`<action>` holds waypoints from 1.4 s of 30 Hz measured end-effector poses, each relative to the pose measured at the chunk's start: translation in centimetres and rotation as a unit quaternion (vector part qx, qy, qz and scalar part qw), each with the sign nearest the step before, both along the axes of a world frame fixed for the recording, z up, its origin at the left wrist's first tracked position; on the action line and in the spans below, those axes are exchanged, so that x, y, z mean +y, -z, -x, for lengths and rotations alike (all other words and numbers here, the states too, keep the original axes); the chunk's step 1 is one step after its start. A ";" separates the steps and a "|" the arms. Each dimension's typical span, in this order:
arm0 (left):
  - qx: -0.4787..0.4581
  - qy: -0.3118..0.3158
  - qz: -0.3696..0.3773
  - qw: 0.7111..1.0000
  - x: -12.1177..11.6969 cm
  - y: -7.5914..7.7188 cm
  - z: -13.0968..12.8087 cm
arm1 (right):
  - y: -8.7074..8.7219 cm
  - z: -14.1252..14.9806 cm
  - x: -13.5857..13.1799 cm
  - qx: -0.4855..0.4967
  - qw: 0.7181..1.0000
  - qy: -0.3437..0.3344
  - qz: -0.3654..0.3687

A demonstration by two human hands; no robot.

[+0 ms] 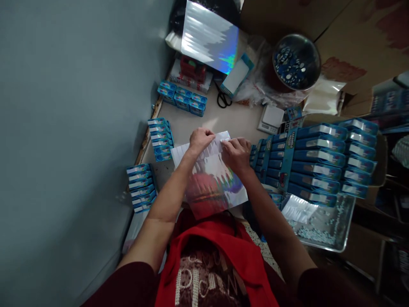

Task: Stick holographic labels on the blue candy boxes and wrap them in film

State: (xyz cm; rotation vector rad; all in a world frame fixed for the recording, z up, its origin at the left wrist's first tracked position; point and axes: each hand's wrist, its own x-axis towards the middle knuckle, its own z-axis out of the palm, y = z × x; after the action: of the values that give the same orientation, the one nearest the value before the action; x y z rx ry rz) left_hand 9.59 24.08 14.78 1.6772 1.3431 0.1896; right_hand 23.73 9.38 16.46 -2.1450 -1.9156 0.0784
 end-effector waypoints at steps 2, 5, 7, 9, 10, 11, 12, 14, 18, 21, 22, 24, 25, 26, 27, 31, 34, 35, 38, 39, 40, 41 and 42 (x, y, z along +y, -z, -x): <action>0.010 -0.003 -0.007 1.000 -0.2 -0.2 -0.4 | -1.2 0.1 -0.4 -0.028 1.000 0.013 -0.001; 0.016 -0.004 -0.014 1.000 -0.4 0.0 -0.9 | -3.6 0.4 -1.6 -0.065 0.998 0.013 0.008; 0.016 -0.004 -0.013 1.000 -0.5 0.2 -1.3 | -5.4 0.6 -2.6 -0.074 0.997 0.018 0.015; 0.000 0.001 -0.012 1.000 -0.7 0.3 -1.6 | -7.5 0.9 -3.5 -0.051 0.998 0.042 0.012; -0.016 0.003 -0.018 1.000 -0.9 0.2 -1.7 | -8.5 1.1 -3.9 -0.025 0.998 0.059 0.007; -0.037 -0.001 -0.030 0.999 -1.1 0.1 -1.7 | -9.6 1.3 -4.0 0.014 0.997 0.075 0.003; -0.062 -0.012 -0.049 0.997 -1.4 -0.1 -1.6 | -10.6 1.6 -3.9 0.065 0.994 0.089 0.002; -0.121 -0.061 -0.092 0.987 -2.0 -0.8 -0.7 | -12.3 2.3 -3.0 0.197 0.974 0.109 0.011; -0.264 -0.217 -0.072 0.937 -3.5 -2.1 4.5 | -13.6 5.1 1.5 0.445 0.889 0.100 0.046; -0.375 -0.352 0.031 0.857 -4.5 -2.2 10.6 | -12.5 9.1 5.7 0.551 0.828 0.058 0.083; -0.398 -0.379 0.064 0.833 -4.8 -2.0 12.6 | -11.8 10.6 6.9 0.579 0.808 0.042 0.102; -0.410 -0.399 0.113 0.812 -5.2 -1.5 16.2 | -10.1 13.7 9.0 0.626 0.766 0.014 0.146; -0.408 -0.401 0.127 0.810 -5.3 -1.2 17.6 | -9.2 15.2 9.8 0.642 0.748 0.006 0.166; -0.410 -0.404 0.135 0.807 -5.5 -1.0 18.9 | -8.2 16.5 10.4 0.651 0.737 0.005 0.180; -0.421 -0.408 0.139 0.798 -5.8 -0.7 19.9 | -7.2 17.7 10.9 0.655 0.732 0.009 0.190; -0.519 -0.429 0.130 0.728 -6.9 0.2 22.1 | -4.0 20.6 12.0 0.632 0.746 0.046 0.202; -0.527 -0.456 0.131 0.705 -7.4 0.9 22.8 | -2.7 21.6 12.0 0.614 0.757 0.054 0.217; -0.514 -0.475 0.141 0.700 -7.4 1.1 22.9 | -2.4 21.8 11.8 0.610 0.759 0.052 0.223; -0.476 -0.524 0.187 0.681 -7.2 1.8 23.1 | -2.1 22.3 11.3 0.616 0.752 0.046 0.231; -0.473 -0.532 0.199 0.673 -7.1 2.0 23.2 | -2.1 22.4 11.0 0.620 0.748 0.044 0.232; -0.474 -0.537 0.207 0.667 -7.1 2.3 23.2 | -2.1 22.5 10.8 0.624 0.744 0.041 0.234; -0.477 -0.539 0.210 0.662 -7.1 2.4 23.2 | -2.0 22.6 10.6 0.626 0.742 0.038 0.239; -0.482 -0.539 0.210 0.658 -7.1 2.6 23.2 | -1.9 22.6 10.4 0.624 0.741 0.035 0.244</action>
State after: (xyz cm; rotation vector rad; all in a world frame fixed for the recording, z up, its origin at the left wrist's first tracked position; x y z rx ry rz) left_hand -13.56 16.97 12.14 0.0429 1.1661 1.1705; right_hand 1.16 19.74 18.37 -1.5344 -0.9786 1.6683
